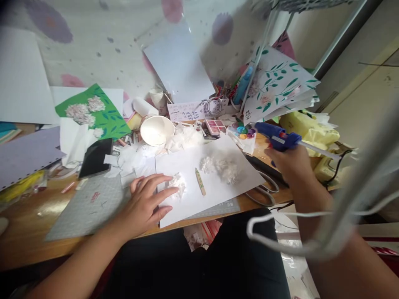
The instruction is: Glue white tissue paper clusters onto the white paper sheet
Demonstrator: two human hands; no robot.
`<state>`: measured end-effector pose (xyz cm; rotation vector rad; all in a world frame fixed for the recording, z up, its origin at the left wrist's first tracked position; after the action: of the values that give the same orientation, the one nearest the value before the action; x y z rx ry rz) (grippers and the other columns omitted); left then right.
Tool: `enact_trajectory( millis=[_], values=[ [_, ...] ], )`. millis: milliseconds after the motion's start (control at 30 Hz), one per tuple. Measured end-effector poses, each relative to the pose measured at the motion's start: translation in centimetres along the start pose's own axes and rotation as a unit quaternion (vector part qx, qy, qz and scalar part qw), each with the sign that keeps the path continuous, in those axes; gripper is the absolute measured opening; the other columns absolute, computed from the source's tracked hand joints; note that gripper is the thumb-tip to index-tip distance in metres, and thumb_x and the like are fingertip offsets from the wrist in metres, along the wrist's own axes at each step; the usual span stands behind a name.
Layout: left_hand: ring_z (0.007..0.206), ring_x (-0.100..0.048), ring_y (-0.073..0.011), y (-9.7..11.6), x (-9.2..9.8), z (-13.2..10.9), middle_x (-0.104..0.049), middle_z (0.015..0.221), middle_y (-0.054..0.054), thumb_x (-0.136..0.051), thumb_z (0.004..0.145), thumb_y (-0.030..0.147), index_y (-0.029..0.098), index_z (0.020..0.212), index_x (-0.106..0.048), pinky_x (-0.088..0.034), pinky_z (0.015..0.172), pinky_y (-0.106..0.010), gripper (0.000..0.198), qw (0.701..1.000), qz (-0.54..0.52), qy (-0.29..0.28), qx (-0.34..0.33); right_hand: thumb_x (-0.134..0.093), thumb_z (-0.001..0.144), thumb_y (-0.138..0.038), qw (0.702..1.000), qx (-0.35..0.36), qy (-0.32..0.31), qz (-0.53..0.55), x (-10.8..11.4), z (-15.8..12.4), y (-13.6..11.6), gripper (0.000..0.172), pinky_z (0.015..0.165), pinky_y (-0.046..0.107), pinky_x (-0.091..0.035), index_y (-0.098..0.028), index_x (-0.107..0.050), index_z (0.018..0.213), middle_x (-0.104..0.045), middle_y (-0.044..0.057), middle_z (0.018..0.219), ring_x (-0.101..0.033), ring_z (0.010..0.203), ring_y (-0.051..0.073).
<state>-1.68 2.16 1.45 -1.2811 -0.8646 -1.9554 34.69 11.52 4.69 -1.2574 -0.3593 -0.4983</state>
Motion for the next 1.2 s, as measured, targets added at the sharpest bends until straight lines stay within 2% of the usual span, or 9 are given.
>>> enact_trajectory(
  millis=[33, 67, 133, 200, 267, 367, 467, 900, 1200],
  values=[
    [0.120, -0.039, -0.0303, 0.1, -0.1, 0.1, -0.049, 0.129, -0.009, -0.059, 0.081, 0.024, 0.029, 0.116, -0.057, -0.020, 0.098, -0.054, 0.035, 1.000, 0.002, -0.009, 0.001, -0.059, 0.077, -0.028, 1.000, -0.006, 0.001, 0.012, -1.0, -0.7, -0.9, 0.013, 0.054, 0.029, -0.042, -0.019, -0.061, 0.087, -0.068, 0.011, 0.079, -0.060, 0.066, 0.018],
    [0.121, -0.038, -0.0306, 0.2, -0.1, 0.2, -0.048, 0.131, -0.009, -0.059, 0.081, 0.025, 0.030, 0.117, -0.056, -0.019, 0.098, -0.055, 0.036, 1.000, 0.002, -0.019, 0.003, -0.063, 0.074, -0.024, 0.998, -0.042, -0.031, 0.048, -2.3, -1.6, -1.7, 0.018, 0.057, 0.030, -0.045, -0.020, -0.062, 0.091, -0.068, 0.011, 0.088, -0.062, 0.070, 0.019],
    [0.122, -0.037, -0.0306, 0.4, -0.1, 0.2, -0.047, 0.132, -0.009, -0.059, 0.082, 0.026, 0.031, 0.114, -0.058, -0.018, 0.097, -0.056, 0.032, 1.000, -0.003, -0.029, 0.005, -0.068, 0.068, -0.023, 0.984, -0.077, -0.143, 0.071, -5.4, -3.4, -3.8, 0.025, 0.064, 0.034, -0.049, -0.019, -0.063, 0.092, -0.069, 0.007, 0.087, -0.064, 0.075, 0.022],
    [0.122, -0.037, -0.0301, 0.4, -0.1, 0.2, -0.048, 0.131, -0.009, -0.057, 0.083, 0.027, 0.031, 0.109, -0.061, -0.017, 0.098, -0.056, 0.026, 1.000, -0.007, -0.030, 0.006, -0.066, 0.070, -0.025, 0.970, -0.061, -0.230, 0.050, -7.9, -5.1, -5.9, 0.023, 0.071, 0.038, -0.050, -0.018, -0.063, 0.091, -0.069, 0.005, 0.088, -0.064, 0.080, 0.023],
    [0.122, -0.037, -0.0297, 0.4, 0.0, 0.0, -0.049, 0.129, -0.009, -0.056, 0.084, 0.027, 0.030, 0.105, -0.063, -0.015, 0.098, -0.057, 0.022, 1.000, -0.012, -0.025, 0.007, -0.063, 0.073, -0.026, 0.962, -0.027, -0.271, -0.010, -9.4, -6.3, -7.4, 0.018, 0.067, 0.035, -0.049, -0.018, -0.061, 0.089, -0.067, 0.004, 0.084, -0.062, 0.075, 0.021],
    [0.119, -0.041, -0.0284, 0.1, 0.0, -0.2, -0.051, 0.126, -0.008, -0.057, 0.083, 0.026, 0.029, 0.102, -0.064, -0.016, 0.098, -0.056, 0.020, 0.999, -0.029, -0.020, 0.008, -0.059, 0.073, -0.021, 0.951, 0.058, -0.281, -0.116, -10.3, -7.3, -8.8, 0.006, 0.060, 0.030, -0.045, -0.018, -0.054, 0.072, -0.057, 0.002, 0.073, -0.055, 0.064, 0.016],
    [0.113, -0.046, -0.0263, -0.1, -0.1, -0.2, -0.053, 0.122, -0.008, -0.056, 0.083, 0.024, 0.028, 0.100, -0.065, -0.017, 0.098, -0.054, 0.020, 0.999, -0.047, -0.017, 0.008, -0.054, 0.073, -0.013, 0.935, 0.125, -0.291, -0.158, -10.6, -7.7, -9.4, 0.010, 0.063, 0.028, -0.043, -0.019, -0.049, 0.066, -0.053, 0.002, 0.072, -0.052, 0.065, 0.015],
    [0.109, -0.050, -0.0249, -0.5, -0.3, -0.4, -0.056, 0.119, -0.005, -0.054, 0.083, 0.025, 0.028, 0.094, -0.067, -0.018, 0.099, -0.052, 0.017, 0.997, -0.075, -0.010, 0.016, -0.047, 0.077, -0.011, 0.887, 0.089, -0.328, -0.311, -12.1, -7.6, -10.1, 0.008, 0.065, 0.026, -0.041, -0.017, -0.049, 0.072, -0.051, 0.006, 0.080, -0.053, 0.070, 0.015],
    [0.109, -0.050, -0.0240, -0.7, -0.3, -0.4, -0.057, 0.118, -0.006, -0.055, 0.083, 0.025, 0.028, 0.093, -0.067, -0.018, 0.097, -0.051, 0.016, 0.996, -0.083, -0.011, 0.020, -0.048, 0.081, -0.022, 0.866, 0.200, -0.314, -0.334, -11.9, -8.0, -9.6, 0.010, 0.062, 0.027, -0.039, -0.017, -0.052, 0.073, -0.052, 0.005, 0.079, -0.051, 0.067, 0.014]
  ],
)
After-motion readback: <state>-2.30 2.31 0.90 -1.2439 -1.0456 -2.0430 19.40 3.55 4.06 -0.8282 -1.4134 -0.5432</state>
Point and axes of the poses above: each hand's wrist, its own z-axis towards the middle knuckle, its own x-axis out of the back of the hand, y = z × x, the point moved 3 cm from there along z, towards the middle knuckle
